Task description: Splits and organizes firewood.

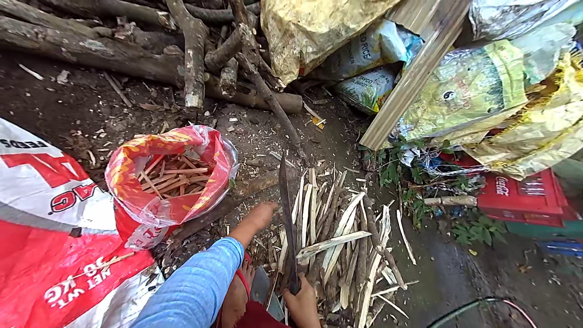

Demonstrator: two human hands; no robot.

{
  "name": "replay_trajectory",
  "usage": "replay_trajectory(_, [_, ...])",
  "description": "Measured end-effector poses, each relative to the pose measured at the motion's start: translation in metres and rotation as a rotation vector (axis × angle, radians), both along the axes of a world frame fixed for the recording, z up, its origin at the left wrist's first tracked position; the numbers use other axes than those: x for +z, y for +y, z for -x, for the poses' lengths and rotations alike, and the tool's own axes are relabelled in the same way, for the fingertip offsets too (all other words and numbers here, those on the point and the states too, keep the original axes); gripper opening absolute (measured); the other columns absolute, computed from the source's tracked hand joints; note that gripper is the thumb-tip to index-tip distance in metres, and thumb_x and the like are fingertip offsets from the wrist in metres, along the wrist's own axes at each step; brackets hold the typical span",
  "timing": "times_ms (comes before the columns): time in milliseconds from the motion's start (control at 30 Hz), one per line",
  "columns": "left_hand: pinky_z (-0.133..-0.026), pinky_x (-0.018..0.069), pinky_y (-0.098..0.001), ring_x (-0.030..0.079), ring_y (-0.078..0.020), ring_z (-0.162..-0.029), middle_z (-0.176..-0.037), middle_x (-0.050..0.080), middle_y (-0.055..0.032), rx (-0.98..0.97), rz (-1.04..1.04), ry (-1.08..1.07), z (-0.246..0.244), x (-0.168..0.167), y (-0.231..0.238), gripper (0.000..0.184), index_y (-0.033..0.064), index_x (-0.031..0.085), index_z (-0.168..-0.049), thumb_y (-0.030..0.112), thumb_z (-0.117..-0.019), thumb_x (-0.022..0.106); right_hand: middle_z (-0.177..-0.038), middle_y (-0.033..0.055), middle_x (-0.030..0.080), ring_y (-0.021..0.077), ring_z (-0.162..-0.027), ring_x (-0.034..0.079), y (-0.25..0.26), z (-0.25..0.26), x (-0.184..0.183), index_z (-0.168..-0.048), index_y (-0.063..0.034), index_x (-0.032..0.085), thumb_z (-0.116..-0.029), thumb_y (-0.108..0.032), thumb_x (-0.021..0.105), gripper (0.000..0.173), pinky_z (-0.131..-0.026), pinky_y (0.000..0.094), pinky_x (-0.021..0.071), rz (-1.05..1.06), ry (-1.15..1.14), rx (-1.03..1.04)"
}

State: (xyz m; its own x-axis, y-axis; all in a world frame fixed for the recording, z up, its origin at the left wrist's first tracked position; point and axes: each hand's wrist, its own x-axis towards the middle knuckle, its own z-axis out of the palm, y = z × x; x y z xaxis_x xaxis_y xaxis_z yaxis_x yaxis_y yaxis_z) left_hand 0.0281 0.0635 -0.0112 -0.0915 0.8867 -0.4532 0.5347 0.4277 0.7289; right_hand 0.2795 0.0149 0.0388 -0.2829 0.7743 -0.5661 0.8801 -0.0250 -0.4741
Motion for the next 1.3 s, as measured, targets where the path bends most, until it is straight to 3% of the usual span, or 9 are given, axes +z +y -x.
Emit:
replay_trajectory(333, [-0.115, 0.0401, -0.0553, 0.055, -0.0411, -0.135, -0.142, 0.058, -0.0257, -0.056, 0.028, 0.015, 0.006, 0.006, -0.002, 0.039, -0.0017, 0.055, -0.143, 0.008, -0.1045, 0.057, -0.094, 0.0230, 0.071, 0.0354, -0.088, 0.070, 0.007, 0.006, -0.008, -0.126, 0.0066, 0.063, -0.0852, -0.010, 0.074, 0.045, -0.084, 0.0543, 0.0549, 0.016, -0.095, 0.014])
replay_trajectory(500, [-0.118, 0.0382, -0.0530, 0.050, -0.0391, -0.140, -0.151, 0.051, -0.0242, 0.100, 0.034, -0.014, 0.007, -0.010, -0.015, 0.056, 0.0013, 0.043, -0.154, 0.009, -0.1017, 0.063, -0.082, 0.0172, 0.068, 0.0253, -0.065, 0.067, 0.019, 0.010, -0.023, -0.121, 0.0069, 0.062, -0.0817, -0.007, 0.072, 0.042, -0.068, 0.0461, 0.0583, 0.084, 0.087, -0.096])
replay_trajectory(600, [-0.119, 0.0376, -0.0515, 0.049, -0.0382, -0.142, -0.155, 0.047, -0.0230, 0.143, 0.010, -0.016, 0.006, -0.013, -0.016, 0.061, 0.0039, 0.037, -0.158, 0.012, -0.1026, 0.062, -0.084, 0.0176, 0.068, 0.0265, -0.069, 0.067, 0.015, 0.012, -0.023, -0.121, 0.0064, 0.063, -0.0819, -0.007, 0.072, 0.042, -0.070, 0.0469, 0.0580, 0.089, 0.071, -0.054])
replay_trajectory(700, [-0.116, 0.0401, -0.0522, 0.054, -0.0387, -0.136, -0.146, 0.055, -0.0245, 0.112, 0.020, 0.009, 0.003, -0.013, -0.013, 0.044, -0.0001, 0.049, -0.149, 0.015, -0.1075, 0.053, -0.090, 0.0214, 0.069, 0.0320, -0.082, 0.067, 0.005, 0.015, -0.015, -0.123, 0.0074, 0.063, -0.0837, -0.009, 0.075, 0.044, -0.080, 0.0515, 0.0546, 0.063, -0.002, 0.003])
replay_trajectory(900, [-0.115, 0.0408, -0.0521, 0.057, -0.0384, -0.133, -0.140, 0.060, -0.0246, 0.000, -0.095, 0.060, 0.004, 0.022, -0.011, 0.035, -0.0029, 0.058, -0.139, 0.015, -0.1099, 0.048, -0.086, 0.0226, 0.069, 0.0333, -0.079, 0.068, -0.011, 0.005, -0.001, -0.119, 0.0100, 0.065, -0.0818, -0.010, 0.076, 0.044, -0.077, 0.0537, 0.0549, -0.054, 0.070, -0.046])
replay_trajectory(967, [-0.115, 0.0405, -0.0536, 0.057, -0.0385, -0.134, -0.141, 0.061, -0.0232, -0.003, -0.070, 0.068, 0.001, 0.013, -0.011, 0.034, -0.0004, 0.059, -0.139, 0.013, -0.1084, 0.050, -0.091, 0.0242, 0.070, 0.0355, -0.084, 0.069, -0.012, 0.004, -0.007, -0.122, 0.0094, 0.064, -0.0843, -0.009, 0.076, 0.043, -0.081, 0.0547, 0.0551, -0.007, 0.025, -0.042])
replay_trajectory(1067, [-0.117, 0.0390, -0.0566, 0.051, -0.0416, -0.139, -0.148, 0.054, -0.0248, 0.058, 0.038, 0.051, -0.004, -0.015, -0.020, 0.054, 0.0010, 0.048, -0.151, 0.008, -0.0995, 0.064, -0.092, 0.0228, 0.069, 0.0335, -0.083, 0.068, -0.007, 0.003, -0.022, -0.122, 0.0073, 0.063, -0.0845, -0.008, 0.074, 0.042, -0.080, 0.0535, 0.0556, 0.090, -0.008, -0.042])
replay_trajectory(1167, [-0.118, 0.0387, -0.0557, 0.047, -0.0420, -0.142, -0.155, 0.045, -0.0266, 0.181, 0.109, -0.009, 0.002, -0.011, -0.034, 0.078, -0.0011, 0.033, -0.158, 0.008, -0.0924, 0.074, -0.084, 0.0195, 0.068, 0.0295, -0.074, 0.066, -0.005, 0.000, -0.016, -0.116, 0.0080, 0.065, -0.0804, -0.008, 0.075, 0.040, -0.073, 0.0509, 0.0553, 0.044, 0.069, -0.050])
replay_trajectory(1300, [-0.118, 0.0371, -0.0578, 0.046, -0.0431, -0.143, -0.154, 0.045, -0.0284, 0.361, 0.137, -0.077, 0.033, 0.018, -0.046, 0.076, -0.0017, 0.031, -0.159, 0.007, -0.0943, 0.070, -0.080, 0.0197, 0.068, 0.0259, -0.068, 0.067, -0.014, -0.002, 0.015, -0.115, 0.0129, 0.064, -0.0792, -0.009, 0.077, 0.044, -0.070, 0.0472, 0.0579, -0.097, 0.239, -0.101])
